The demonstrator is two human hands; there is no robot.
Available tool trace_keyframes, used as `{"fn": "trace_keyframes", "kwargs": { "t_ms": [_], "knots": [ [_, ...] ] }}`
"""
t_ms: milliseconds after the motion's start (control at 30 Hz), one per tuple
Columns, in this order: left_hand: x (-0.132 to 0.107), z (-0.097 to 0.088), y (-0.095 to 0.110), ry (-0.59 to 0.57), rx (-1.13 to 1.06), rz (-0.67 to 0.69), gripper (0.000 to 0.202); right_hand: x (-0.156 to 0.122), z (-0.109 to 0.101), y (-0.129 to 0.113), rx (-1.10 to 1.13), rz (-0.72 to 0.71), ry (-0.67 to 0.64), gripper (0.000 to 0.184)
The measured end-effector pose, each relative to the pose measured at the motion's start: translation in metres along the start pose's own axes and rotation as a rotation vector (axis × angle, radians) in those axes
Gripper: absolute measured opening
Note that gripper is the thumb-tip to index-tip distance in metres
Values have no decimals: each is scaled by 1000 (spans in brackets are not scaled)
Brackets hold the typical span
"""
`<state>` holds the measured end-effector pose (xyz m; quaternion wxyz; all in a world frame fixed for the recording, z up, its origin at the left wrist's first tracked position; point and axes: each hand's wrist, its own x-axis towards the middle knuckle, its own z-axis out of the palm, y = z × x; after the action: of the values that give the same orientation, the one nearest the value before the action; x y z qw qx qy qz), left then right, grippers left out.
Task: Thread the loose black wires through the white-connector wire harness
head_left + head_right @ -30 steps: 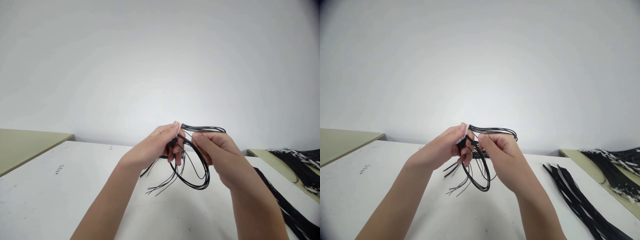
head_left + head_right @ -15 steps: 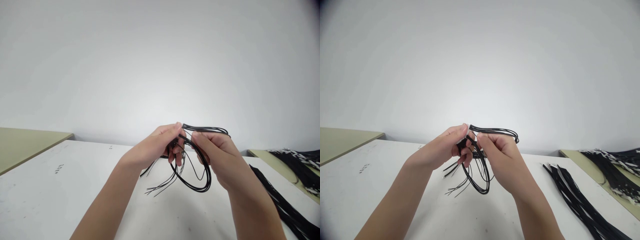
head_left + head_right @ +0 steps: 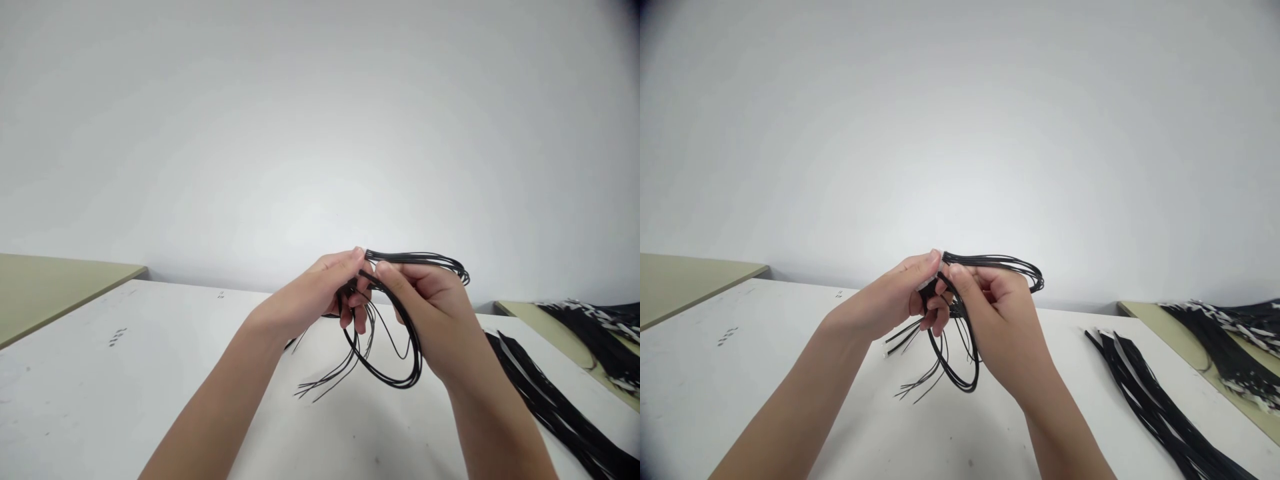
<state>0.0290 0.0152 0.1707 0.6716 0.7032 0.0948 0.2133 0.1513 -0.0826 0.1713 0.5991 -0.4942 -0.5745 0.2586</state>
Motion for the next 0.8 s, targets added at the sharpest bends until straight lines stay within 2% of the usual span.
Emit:
{"fn": "trace_keyframes", "kwargs": {
  "t_ms": [100, 167, 300, 367, 433, 500, 667, 800],
  "knots": [
    [1, -1, 0, 47, -41, 10, 43, 1, -11, 1, -113, 22, -19, 32],
    [1, -3, 2, 127, -74, 29, 41, 0, -23, 2, -177, 38, -44, 33],
    [0, -5, 8, 279, -124, 62, 40, -2, -46, 5, -211, 76, -126, 22],
    [-1, -5, 10, 300, -148, 68, 39, -3, -51, 7, -190, 122, -195, 22],
    [-1, -5, 10, 293, -187, 65, 39, -3, -51, 7, -162, 146, -207, 20],
    [-1, -5, 8, 275, -238, 46, 38, -3, -48, 7, -139, 122, -141, 18],
    [0, -8, 5, 245, -408, -27, 33, -4, -39, 1, -117, -9, 163, 20],
    [-2, -9, 6, 143, -526, -120, 32, 1, -38, 5, -157, -159, 388, 26]
  ]
}}
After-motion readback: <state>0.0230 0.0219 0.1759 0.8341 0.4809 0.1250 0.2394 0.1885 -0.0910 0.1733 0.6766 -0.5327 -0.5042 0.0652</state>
